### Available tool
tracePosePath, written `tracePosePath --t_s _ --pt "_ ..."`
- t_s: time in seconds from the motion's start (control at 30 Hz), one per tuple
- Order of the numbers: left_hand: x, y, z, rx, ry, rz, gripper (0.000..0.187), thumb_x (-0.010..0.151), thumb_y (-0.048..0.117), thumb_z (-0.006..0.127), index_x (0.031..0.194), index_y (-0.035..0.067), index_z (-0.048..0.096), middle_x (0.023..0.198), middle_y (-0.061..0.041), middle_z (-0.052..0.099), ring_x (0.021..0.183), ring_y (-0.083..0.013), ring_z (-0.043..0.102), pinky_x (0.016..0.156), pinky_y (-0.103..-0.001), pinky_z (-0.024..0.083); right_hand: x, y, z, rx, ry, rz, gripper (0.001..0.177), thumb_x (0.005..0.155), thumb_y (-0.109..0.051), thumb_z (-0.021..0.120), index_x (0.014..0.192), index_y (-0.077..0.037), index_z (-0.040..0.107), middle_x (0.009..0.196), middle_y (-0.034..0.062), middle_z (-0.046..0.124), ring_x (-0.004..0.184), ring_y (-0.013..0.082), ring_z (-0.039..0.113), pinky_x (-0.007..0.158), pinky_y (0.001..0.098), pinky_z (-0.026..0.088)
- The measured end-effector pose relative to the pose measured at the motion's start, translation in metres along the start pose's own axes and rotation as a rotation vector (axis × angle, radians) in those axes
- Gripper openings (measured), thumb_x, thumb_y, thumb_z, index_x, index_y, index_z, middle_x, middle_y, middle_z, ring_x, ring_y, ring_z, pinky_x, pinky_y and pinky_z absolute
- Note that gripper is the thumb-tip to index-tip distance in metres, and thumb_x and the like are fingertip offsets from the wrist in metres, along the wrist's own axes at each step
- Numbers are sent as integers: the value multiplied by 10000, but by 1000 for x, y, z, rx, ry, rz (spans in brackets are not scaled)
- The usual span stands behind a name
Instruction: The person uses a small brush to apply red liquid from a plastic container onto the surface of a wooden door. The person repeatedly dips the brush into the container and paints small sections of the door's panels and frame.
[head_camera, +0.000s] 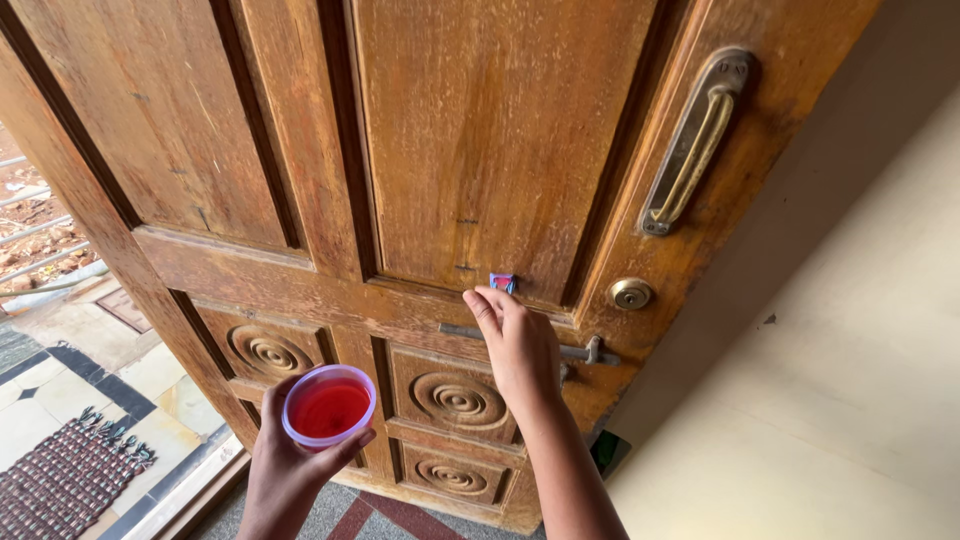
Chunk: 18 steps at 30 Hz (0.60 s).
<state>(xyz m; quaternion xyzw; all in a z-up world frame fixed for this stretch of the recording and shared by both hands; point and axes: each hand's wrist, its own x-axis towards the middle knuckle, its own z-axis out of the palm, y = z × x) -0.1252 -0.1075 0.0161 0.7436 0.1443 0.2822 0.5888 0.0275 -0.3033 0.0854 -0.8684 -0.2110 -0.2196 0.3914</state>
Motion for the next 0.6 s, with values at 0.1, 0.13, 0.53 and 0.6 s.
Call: tracePosePath --t_s 0.1,0.13,0.53,0.6 --pt "3 -1 -4 -3 23 1 902 538 231 891 1298 41 444 1159 -143 692 1086 -225 688 913 -371 555 5 -4 3 -9 44 -61 417 975 -432 547 1180 -101 697 866 108 778 746 189 742 648 309 579" --pt "6 -2 -5 -20 20 16 895 545 228 890 1297 37 445 1158 -145 692 1084 -227 688 914 -373 555 8 -6 7 -14 46 -106 411 979 -413 547 1209 -100 680 1001 106 750 696 180 728 583 295 568" --pt "31 -11 -40 -68 44 -51 897 536 196 880 1295 43 427 1173 -143 663 1075 -237 686 862 -401 592 -7 -24 81 -153 -193 30 460 946 -396 597 1301 -103 601 709 83 728 514 174 648 430 293 496" --pt "38 -10 -49 66 57 -9 876 559 195 896 1293 32 447 1179 -149 674 1102 -231 682 925 -379 554 -12 -26 92 -117 -139 -45 524 876 -419 663 1264 -68 636 665 109 733 521 146 631 453 281 475"
